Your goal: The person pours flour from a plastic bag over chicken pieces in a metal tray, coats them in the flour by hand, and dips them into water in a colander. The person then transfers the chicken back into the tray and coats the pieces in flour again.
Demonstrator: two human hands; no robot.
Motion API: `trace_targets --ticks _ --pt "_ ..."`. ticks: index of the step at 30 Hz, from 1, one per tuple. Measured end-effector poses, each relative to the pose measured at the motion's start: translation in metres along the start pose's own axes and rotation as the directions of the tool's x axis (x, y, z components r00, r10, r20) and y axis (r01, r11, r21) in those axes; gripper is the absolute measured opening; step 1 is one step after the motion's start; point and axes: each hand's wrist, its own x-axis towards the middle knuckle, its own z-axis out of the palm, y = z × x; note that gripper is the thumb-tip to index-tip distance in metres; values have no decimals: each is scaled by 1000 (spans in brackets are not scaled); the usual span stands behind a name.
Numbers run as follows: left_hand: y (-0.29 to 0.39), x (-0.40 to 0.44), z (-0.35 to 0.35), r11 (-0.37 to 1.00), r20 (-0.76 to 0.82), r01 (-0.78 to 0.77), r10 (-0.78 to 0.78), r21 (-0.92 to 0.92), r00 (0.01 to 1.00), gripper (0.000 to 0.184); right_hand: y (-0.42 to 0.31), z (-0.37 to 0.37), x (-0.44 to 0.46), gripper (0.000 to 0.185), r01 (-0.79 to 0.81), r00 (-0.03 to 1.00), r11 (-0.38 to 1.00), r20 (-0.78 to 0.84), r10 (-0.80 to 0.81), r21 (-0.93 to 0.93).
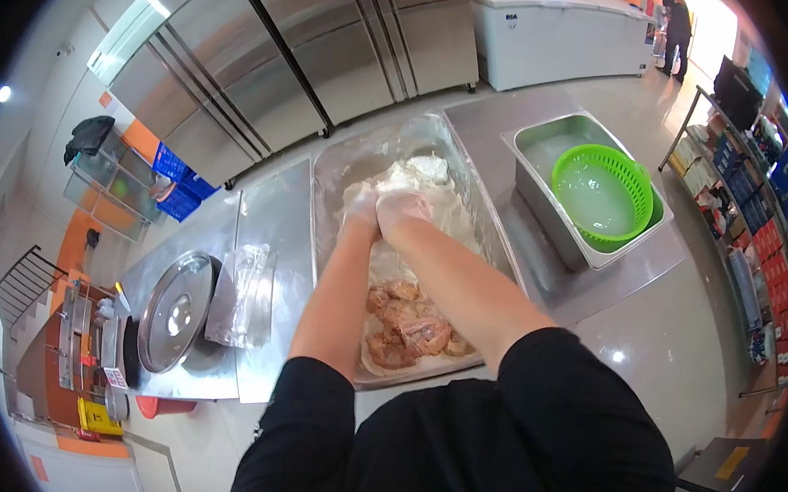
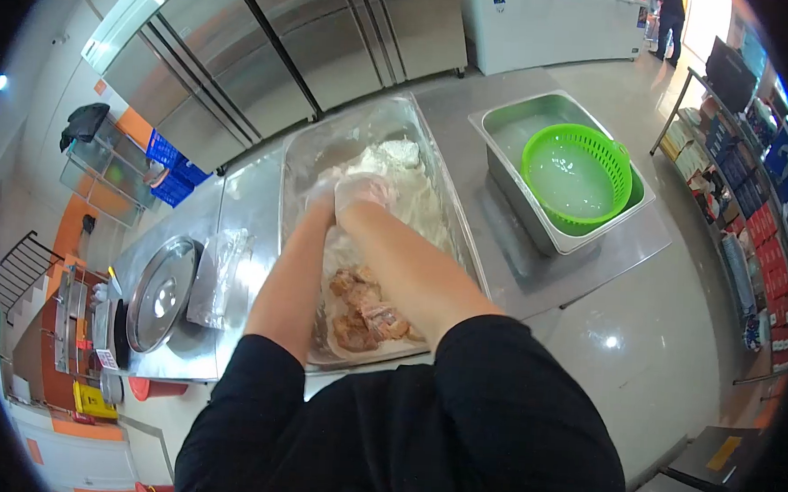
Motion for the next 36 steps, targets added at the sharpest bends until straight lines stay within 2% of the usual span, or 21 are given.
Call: trace_targets --ticks 1,3,5,6,7,10,12,13,16,17,20,21,24,25,27,28,29,30,32,34,36 --pt "2 -4 3 1000 -12 -16 16 27 1000 35 -1 -16 2 33 179 977 975 145 -160 -130" --pt "-4 -11 9 996 -21 -36 38 86 999 31 -4 -58 -2 38 543 797 789 472 -376 -288" --pt "-5 -13 13 992 -17 -38 40 123 999 29 -18 -46 -22 44 186 938 975 316 -141 -119" --pt "1 -15 15 995 -18 -3 5 104 1000 30 -21 -40 -33 48 -3 966 1000 260 6 -13" --pt "5 -19 16 996 -21 30 -28 81 999 30 -17 -47 -36 48 251 944 960 253 -213 -128" --pt "2 -30 13 995 -48 95 -95 -2 994 31 -15 -71 -23 45 551 781 759 534 -323 -347" --pt "7 -31 15 956 -81 219 -238 -195 968 31 -17 -31 -26 45 182 945 966 305 -121 -183" --pt "16 -30 11 922 -98 262 -300 -285 949 32 -21 -27 -31 46 -5 979 998 202 17 -59" --pt "21 -35 -5 983 -68 -66 79 170 995 34 -10 -46 -28 37 22 948 968 302 -100 251" --pt "19 -34 -6 967 -90 -58 83 249 992 32 -15 -82 -32 39 604 744 730 556 -370 -321" --pt "24 -30 2 998 -260 1 15 62 965 33 -7 -47 -35 30 251 946 966 194 -260 67" --pt "27 -26 2 1000 -323 23 -24 -5 946 34 -3 -56 -28 20 509 852 840 249 -460 -191" --pt "59 -16 -49 881 -45 -127 165 456 985 28 -5 -163 -39 22 738 674 570 430 -600 -362" --pt "41 5 -35 861 -295 -227 386 456 874 13 0 -167 -16 22 732 680 607 401 -614 -311" --pt "75 10 -70 910 -434 -390 409 137 803 14 3 -211 18 18 846 531 401 485 -695 -352" --pt "92 22 -76 878 -549 -478 397 -6 735 13 10 -240 28 18 867 495 459 437 -751 -195" --pt "113 34 -78 831 -639 -553 392 -63 662 13 22 -266 40 18 870 465 493 385 -797 -30" --pt "137 43 -79 784 -699 -615 395 -83 597 12 36 -278 74 19 915 355 400 360 -863 56" --pt "197 47 -78 730 -712 -679 435 -79 551 12 73 -305 107 21 922 317 373 349 -882 105" --pt "252 52 -68 664 -679 -747 539 -21 498 15 108 -339 112 22 878 454 478 390 -801 -41" --pt "298 69 -48 600 -519 -783 621 -167 587 17 146 -363 113 23 822 570 473 434 -698 -318"
